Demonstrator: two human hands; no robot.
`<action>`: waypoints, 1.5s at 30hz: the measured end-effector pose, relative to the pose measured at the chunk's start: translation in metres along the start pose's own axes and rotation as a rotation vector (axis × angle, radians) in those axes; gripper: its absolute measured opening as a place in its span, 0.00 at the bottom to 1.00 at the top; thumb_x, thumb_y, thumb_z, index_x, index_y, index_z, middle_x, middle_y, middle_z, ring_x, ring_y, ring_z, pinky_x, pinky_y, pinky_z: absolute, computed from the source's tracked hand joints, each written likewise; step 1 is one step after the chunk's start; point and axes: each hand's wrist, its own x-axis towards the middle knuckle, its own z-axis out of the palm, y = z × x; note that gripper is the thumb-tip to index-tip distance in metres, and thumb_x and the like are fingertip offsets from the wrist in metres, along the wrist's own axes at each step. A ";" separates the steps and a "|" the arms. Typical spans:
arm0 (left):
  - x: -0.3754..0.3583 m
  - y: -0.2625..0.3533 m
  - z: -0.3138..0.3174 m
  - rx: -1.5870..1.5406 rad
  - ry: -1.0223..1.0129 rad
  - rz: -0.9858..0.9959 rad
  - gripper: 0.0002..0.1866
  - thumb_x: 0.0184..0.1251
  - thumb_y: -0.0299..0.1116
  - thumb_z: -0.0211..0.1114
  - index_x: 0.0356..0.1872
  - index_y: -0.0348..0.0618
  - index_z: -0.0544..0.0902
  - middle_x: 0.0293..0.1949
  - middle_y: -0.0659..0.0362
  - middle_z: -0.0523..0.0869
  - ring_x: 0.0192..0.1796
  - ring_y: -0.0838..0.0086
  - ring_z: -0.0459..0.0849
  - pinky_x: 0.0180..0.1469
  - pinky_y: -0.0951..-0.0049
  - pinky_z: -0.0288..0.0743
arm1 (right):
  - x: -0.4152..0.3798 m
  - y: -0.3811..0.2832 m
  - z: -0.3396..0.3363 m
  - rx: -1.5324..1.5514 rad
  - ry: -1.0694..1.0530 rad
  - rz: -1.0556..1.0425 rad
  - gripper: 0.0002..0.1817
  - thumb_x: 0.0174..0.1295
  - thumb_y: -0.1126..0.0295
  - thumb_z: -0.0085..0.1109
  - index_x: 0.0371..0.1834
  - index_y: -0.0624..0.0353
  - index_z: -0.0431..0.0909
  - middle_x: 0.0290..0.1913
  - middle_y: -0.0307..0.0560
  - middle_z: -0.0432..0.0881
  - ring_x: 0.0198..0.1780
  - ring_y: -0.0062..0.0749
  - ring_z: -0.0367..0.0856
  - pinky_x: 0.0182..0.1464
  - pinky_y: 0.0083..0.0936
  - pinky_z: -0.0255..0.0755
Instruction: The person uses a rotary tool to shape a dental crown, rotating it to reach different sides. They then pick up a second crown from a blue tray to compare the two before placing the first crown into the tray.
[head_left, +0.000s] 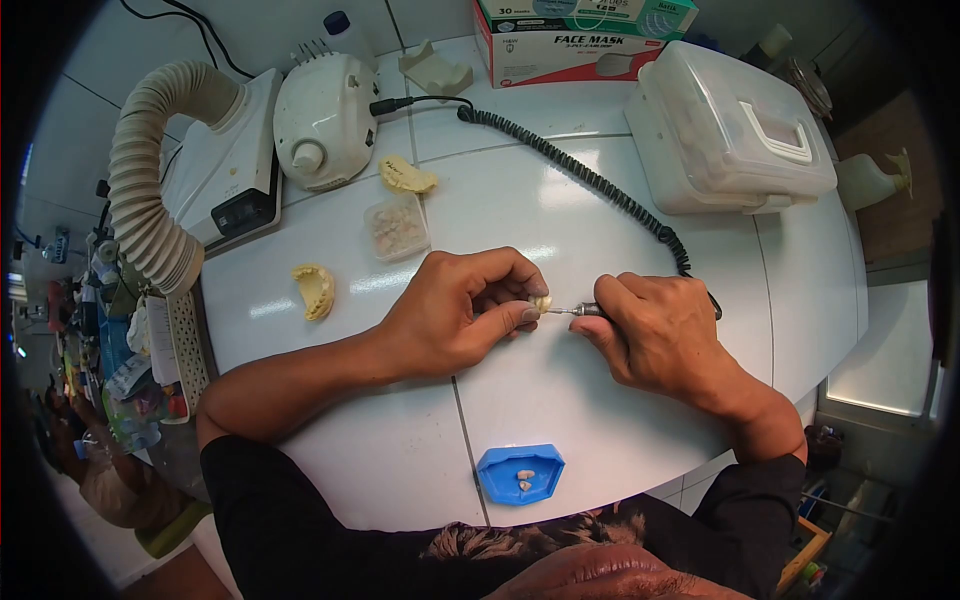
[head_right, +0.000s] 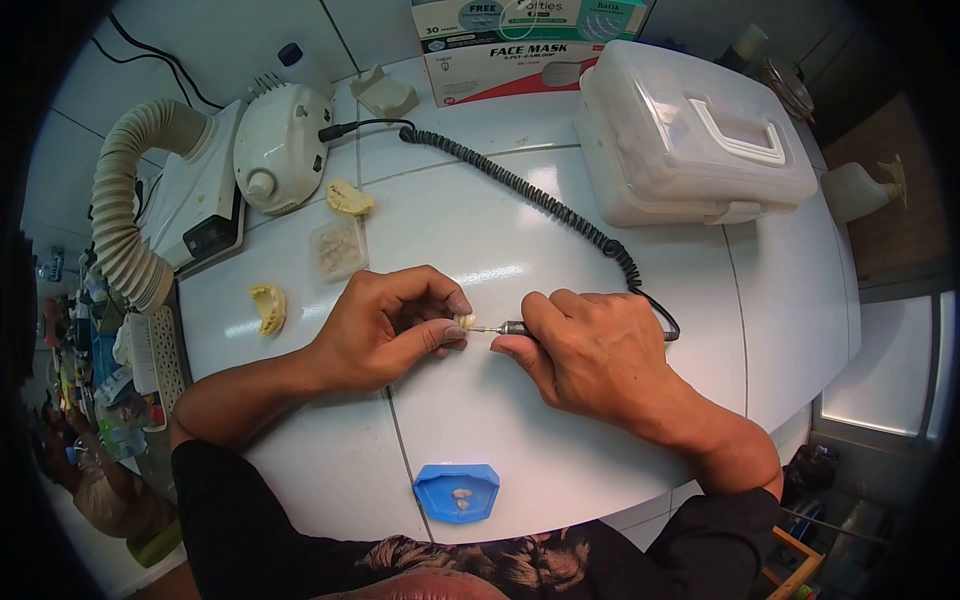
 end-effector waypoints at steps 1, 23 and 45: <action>0.000 0.000 0.000 0.001 0.002 -0.006 0.08 0.83 0.20 0.69 0.56 0.30 0.86 0.43 0.54 0.96 0.46 0.77 0.95 0.53 0.75 0.90 | 0.000 0.000 0.000 0.001 -0.003 -0.008 0.24 0.78 0.49 0.71 0.31 0.56 0.79 0.22 0.44 0.80 0.20 0.44 0.83 0.21 0.40 0.72; -0.001 0.001 0.000 0.041 0.002 0.016 0.08 0.81 0.20 0.70 0.55 0.29 0.86 0.42 0.55 0.95 0.44 0.78 0.94 0.50 0.77 0.89 | 0.000 -0.001 0.002 -0.010 0.010 0.033 0.25 0.78 0.48 0.71 0.30 0.56 0.80 0.21 0.44 0.80 0.19 0.42 0.82 0.21 0.39 0.71; -0.001 -0.002 0.001 0.093 0.014 0.052 0.08 0.81 0.19 0.69 0.56 0.31 0.86 0.41 0.58 0.93 0.43 0.81 0.92 0.48 0.77 0.86 | -0.001 -0.002 0.003 -0.024 0.014 0.040 0.25 0.79 0.47 0.70 0.30 0.56 0.80 0.21 0.44 0.80 0.19 0.43 0.82 0.20 0.40 0.71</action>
